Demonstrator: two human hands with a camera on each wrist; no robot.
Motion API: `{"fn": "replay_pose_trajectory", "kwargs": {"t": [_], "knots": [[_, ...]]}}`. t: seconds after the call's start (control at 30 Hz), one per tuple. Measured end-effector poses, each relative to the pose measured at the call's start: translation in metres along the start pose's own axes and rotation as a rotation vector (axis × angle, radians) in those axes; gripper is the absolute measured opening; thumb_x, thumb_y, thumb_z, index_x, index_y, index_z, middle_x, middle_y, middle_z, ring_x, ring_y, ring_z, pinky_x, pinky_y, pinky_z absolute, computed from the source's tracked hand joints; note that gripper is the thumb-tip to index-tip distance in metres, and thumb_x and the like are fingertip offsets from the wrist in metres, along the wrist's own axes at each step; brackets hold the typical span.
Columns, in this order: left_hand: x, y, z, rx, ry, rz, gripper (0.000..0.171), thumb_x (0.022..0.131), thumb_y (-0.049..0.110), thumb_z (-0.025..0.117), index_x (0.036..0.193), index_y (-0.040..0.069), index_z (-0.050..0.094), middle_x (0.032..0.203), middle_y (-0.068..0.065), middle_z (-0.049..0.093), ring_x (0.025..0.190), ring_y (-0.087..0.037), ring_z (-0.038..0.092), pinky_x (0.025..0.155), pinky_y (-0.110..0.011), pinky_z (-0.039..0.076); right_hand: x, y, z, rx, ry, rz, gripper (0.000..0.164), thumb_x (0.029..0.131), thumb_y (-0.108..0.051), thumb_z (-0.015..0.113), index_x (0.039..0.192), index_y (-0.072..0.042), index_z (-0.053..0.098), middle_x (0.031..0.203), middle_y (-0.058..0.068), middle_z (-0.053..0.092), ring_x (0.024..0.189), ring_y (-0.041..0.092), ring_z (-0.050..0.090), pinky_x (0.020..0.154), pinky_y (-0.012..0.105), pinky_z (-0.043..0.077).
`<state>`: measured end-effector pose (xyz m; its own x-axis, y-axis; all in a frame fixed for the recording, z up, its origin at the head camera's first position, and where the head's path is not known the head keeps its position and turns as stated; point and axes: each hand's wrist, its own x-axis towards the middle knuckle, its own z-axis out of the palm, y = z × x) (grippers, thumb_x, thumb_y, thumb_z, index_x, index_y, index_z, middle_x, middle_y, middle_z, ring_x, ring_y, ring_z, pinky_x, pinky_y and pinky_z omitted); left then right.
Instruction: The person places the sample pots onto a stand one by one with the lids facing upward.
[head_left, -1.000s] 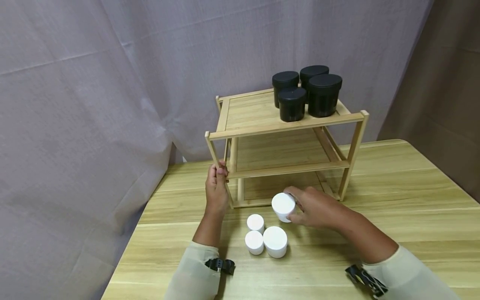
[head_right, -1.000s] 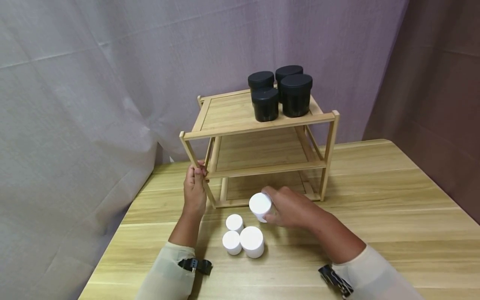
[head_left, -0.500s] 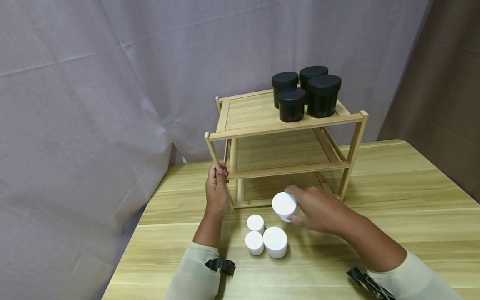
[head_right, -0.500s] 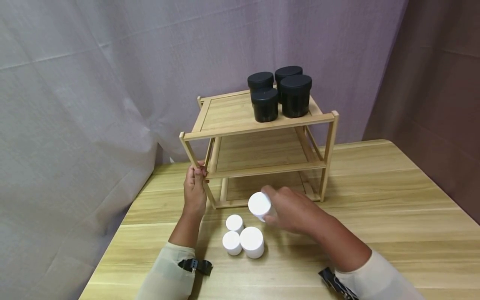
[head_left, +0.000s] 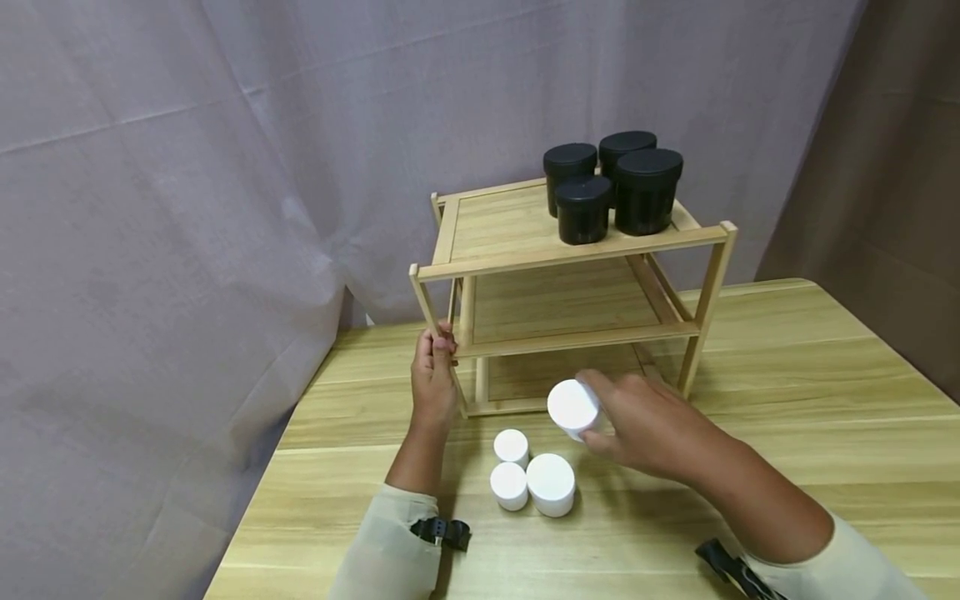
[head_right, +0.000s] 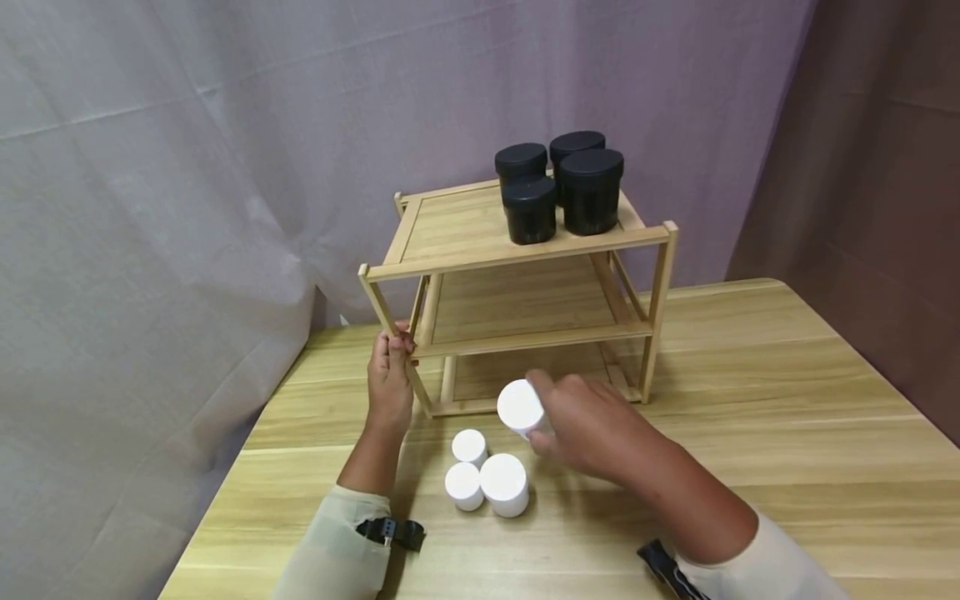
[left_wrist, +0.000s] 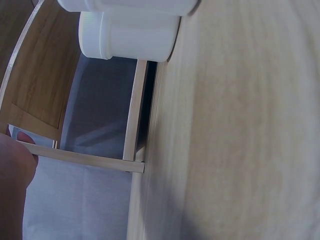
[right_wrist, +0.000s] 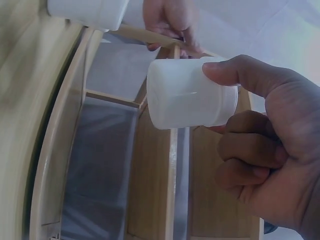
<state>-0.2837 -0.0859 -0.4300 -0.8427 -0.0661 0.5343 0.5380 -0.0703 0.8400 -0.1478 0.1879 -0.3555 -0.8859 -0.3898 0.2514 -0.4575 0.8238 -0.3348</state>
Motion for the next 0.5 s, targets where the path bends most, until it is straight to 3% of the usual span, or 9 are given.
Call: {"fn": "replay_pose_trajectory", "kwargs": {"t": [0.5], "knots": [[0.0004, -0.0016, -0.0014, -0.008, -0.002, 0.008, 0.076, 0.107, 0.053, 0.043, 0.136, -0.016, 0.049, 0.096, 0.006, 0.052, 0.095, -0.010, 0.051, 0.086, -0.025, 0.043, -0.0015, -0.0066, -0.0066, 0.028, 0.035, -0.029, 0.058, 0.087, -0.023, 0.091, 0.135, -0.007, 0.064, 0.080, -0.004, 0.072, 0.066, 0.006, 0.059, 0.057, 0.029, 0.048]]}}
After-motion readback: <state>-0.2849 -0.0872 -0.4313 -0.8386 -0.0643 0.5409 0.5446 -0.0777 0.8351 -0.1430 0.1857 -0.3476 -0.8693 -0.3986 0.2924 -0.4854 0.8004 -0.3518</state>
